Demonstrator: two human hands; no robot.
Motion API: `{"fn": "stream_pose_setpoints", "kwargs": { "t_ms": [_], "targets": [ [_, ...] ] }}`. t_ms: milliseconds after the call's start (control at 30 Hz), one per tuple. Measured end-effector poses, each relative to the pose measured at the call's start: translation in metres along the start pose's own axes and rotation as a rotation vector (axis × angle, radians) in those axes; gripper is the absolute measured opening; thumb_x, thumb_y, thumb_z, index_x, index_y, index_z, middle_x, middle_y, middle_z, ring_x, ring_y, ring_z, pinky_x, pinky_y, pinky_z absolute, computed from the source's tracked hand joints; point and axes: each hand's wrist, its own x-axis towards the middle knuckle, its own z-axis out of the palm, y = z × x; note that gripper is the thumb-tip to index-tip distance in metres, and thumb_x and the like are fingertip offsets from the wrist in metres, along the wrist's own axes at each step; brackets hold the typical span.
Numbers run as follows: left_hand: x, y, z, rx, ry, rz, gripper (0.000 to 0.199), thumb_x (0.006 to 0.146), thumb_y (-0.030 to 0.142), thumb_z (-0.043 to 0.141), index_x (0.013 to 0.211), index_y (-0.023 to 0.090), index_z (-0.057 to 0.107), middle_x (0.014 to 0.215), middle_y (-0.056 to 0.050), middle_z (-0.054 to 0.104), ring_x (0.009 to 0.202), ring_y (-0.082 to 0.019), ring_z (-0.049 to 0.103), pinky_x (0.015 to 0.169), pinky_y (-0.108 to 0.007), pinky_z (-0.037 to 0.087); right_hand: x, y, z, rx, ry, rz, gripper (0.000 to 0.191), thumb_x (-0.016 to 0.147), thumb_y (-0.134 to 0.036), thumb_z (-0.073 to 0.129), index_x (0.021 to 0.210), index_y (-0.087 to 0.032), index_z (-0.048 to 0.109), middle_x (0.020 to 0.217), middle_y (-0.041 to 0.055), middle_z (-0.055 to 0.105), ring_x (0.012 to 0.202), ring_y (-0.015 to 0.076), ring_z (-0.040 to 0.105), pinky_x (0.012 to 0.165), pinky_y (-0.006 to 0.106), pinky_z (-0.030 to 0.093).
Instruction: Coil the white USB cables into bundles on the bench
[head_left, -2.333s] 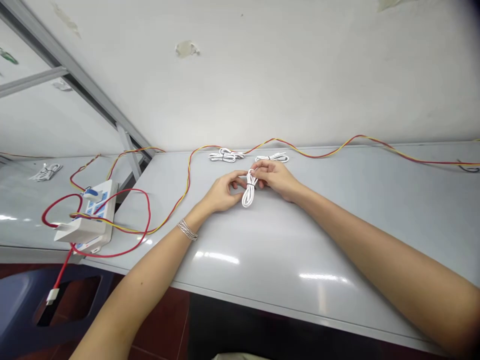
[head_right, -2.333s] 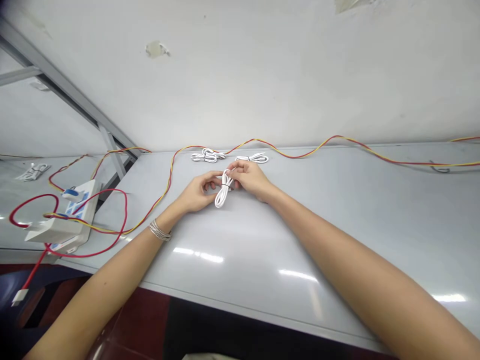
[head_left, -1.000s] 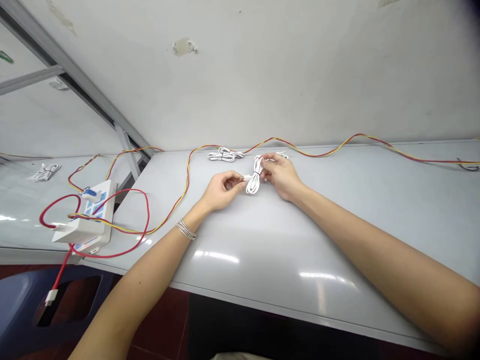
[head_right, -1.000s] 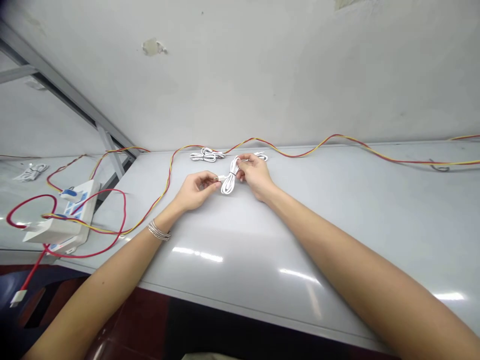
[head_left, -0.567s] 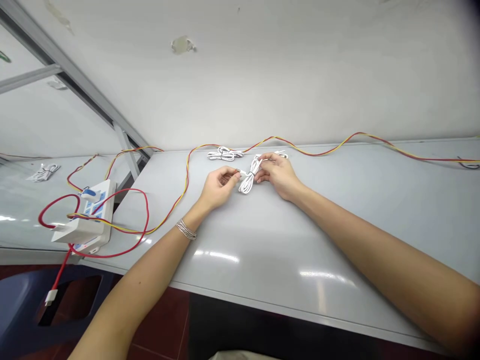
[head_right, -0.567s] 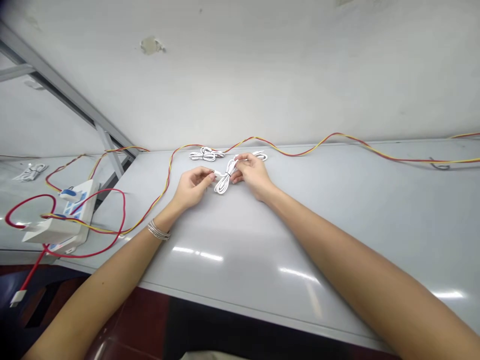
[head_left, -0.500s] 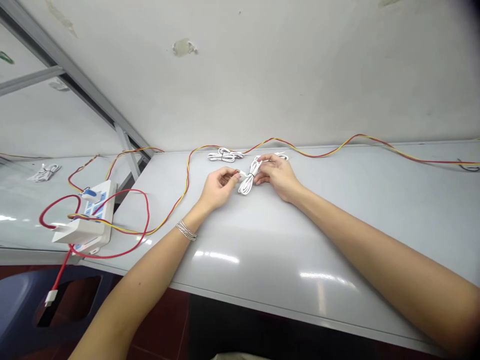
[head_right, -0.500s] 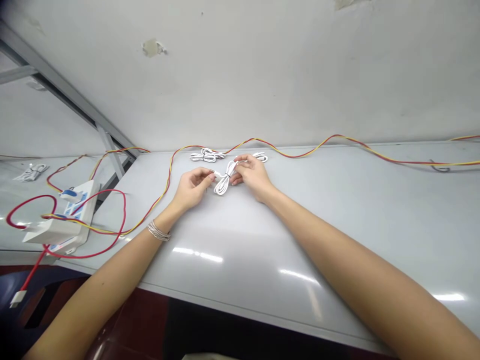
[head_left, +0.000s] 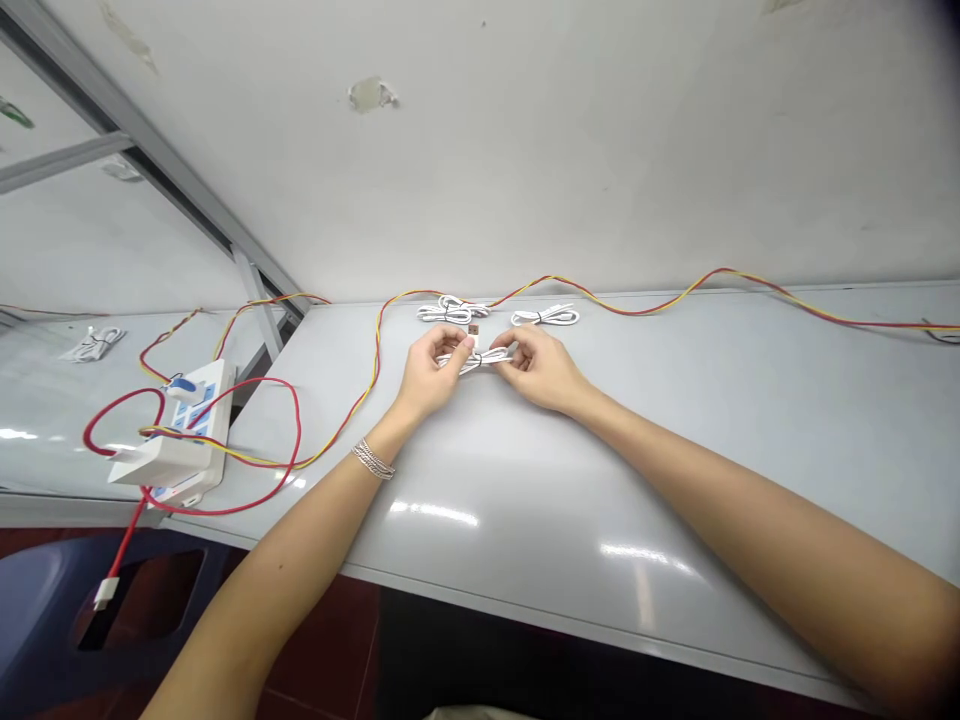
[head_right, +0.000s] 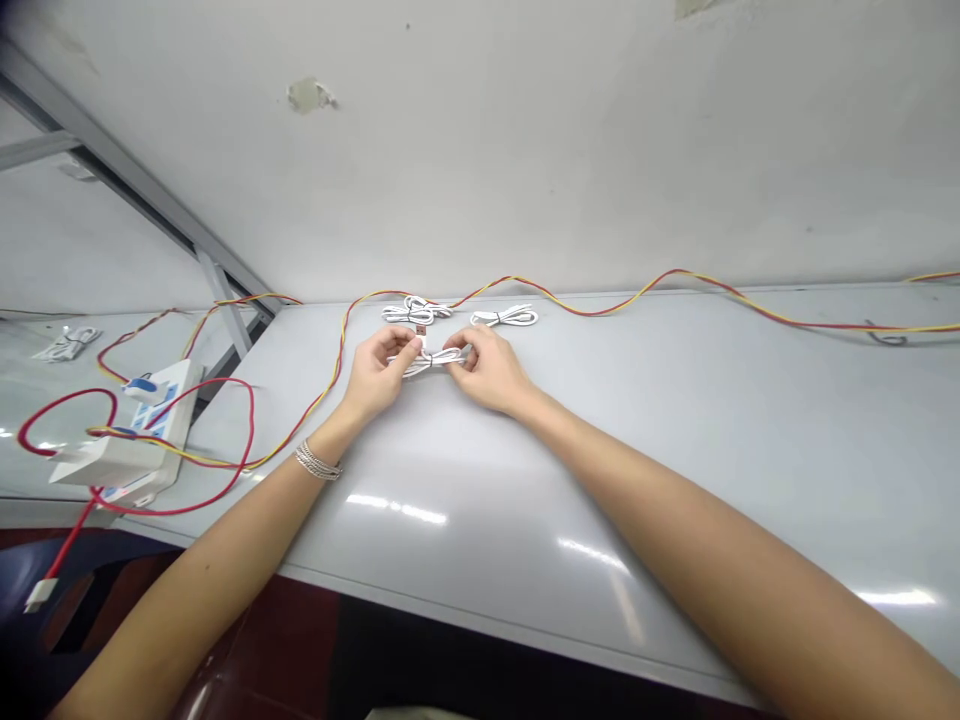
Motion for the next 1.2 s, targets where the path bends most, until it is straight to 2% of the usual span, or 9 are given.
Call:
{"fn": "stream_pose_setpoints", "kwargs": {
  "t_ms": [200,333,467,600,767,933,1033,1200],
  "targets": [
    [0.001,0.003,0.001,0.036,0.092,-0.030,0.028,0.078,0.041,0.075,0.081,0.017,0.061,0.085,-0.004,0.065,0.078,-0.014,0.059,0.074,-0.029,0.048,-0.002,0.002,0.004,-0.089,0.035,-0.028,0.009,0.079,-0.027,0.066,0.082,-0.018,0.064,0.088,0.0034,0.059,0.059,0.0119,0.054,0.068,0.032,0.047],
    [0.000,0.000,0.001,-0.013,0.140,-0.034,0.023,0.079,0.038,0.074,0.083,0.016,0.067,0.087,-0.005,0.068,0.085,-0.017,0.062,0.077,-0.030,0.049,-0.004,0.003,0.007,-0.151,0.059,-0.040,0.010,0.081,-0.028,0.067,0.082,-0.018,0.064,0.087,0.0053,0.059,0.065,0.0152,0.054,0.069,0.033,0.046],
    [0.000,-0.003,-0.001,-0.002,0.145,-0.021,0.025,0.081,0.037,0.074,0.095,0.017,0.075,0.101,-0.007,0.071,0.096,-0.020,0.063,0.080,-0.030,0.049,-0.008,-0.001,0.007,-0.283,-0.057,-0.116,0.015,0.089,-0.031,0.061,0.083,-0.018,0.066,0.090,0.0090,0.060,0.070,0.0182,0.054,0.069,0.033,0.043],
    [0.001,-0.005,-0.002,-0.101,0.132,-0.046,0.037,0.078,0.043,0.076,0.105,0.018,0.073,0.102,-0.008,0.071,0.085,-0.018,0.064,0.070,-0.029,0.050,-0.010,-0.006,0.006,-0.373,-0.184,-0.154,0.024,0.096,-0.033,0.052,0.079,-0.019,0.063,0.084,0.0082,0.061,0.070,0.0185,0.053,0.068,0.032,0.039],
    [0.002,-0.002,-0.001,-0.270,0.157,-0.050,0.046,0.071,0.044,0.083,0.106,0.018,0.067,0.098,-0.009,0.069,0.085,-0.019,0.065,0.063,-0.026,0.051,-0.010,-0.008,0.005,-0.363,-0.206,-0.168,0.024,0.100,-0.033,0.044,0.092,-0.020,0.063,0.087,0.0076,0.064,0.076,0.0196,0.055,0.070,0.032,0.039],
    [0.003,0.000,-0.002,-0.314,0.162,-0.084,0.045,0.071,0.043,0.083,0.105,0.020,0.066,0.094,-0.007,0.069,0.092,-0.020,0.066,0.069,-0.028,0.052,-0.013,-0.012,0.003,-0.376,-0.234,-0.210,0.033,0.104,-0.034,0.034,0.099,-0.020,0.064,0.089,0.0065,0.063,0.079,0.0187,0.056,0.073,0.031,0.040],
    [0.004,-0.002,-0.003,-0.330,0.164,-0.141,0.045,0.070,0.043,0.083,0.106,0.021,0.066,0.089,-0.006,0.068,0.086,-0.019,0.066,0.069,-0.029,0.052,-0.014,-0.014,0.002,-0.392,-0.260,-0.213,0.035,0.104,-0.038,0.033,0.097,-0.020,0.063,0.089,0.0060,0.062,0.077,0.0180,0.055,0.071,0.031,0.040],
    [0.005,-0.003,-0.004,-0.378,0.169,-0.228,0.052,0.066,0.040,0.087,0.109,0.019,0.067,0.084,-0.005,0.070,0.072,-0.014,0.063,0.061,-0.025,0.047,-0.014,-0.018,0.001,-0.387,-0.350,-0.219,0.037,0.105,-0.038,0.029,0.109,-0.022,0.063,0.091,0.0055,0.059,0.074,0.0179,0.054,0.070,0.032,0.039]
  ]
}}
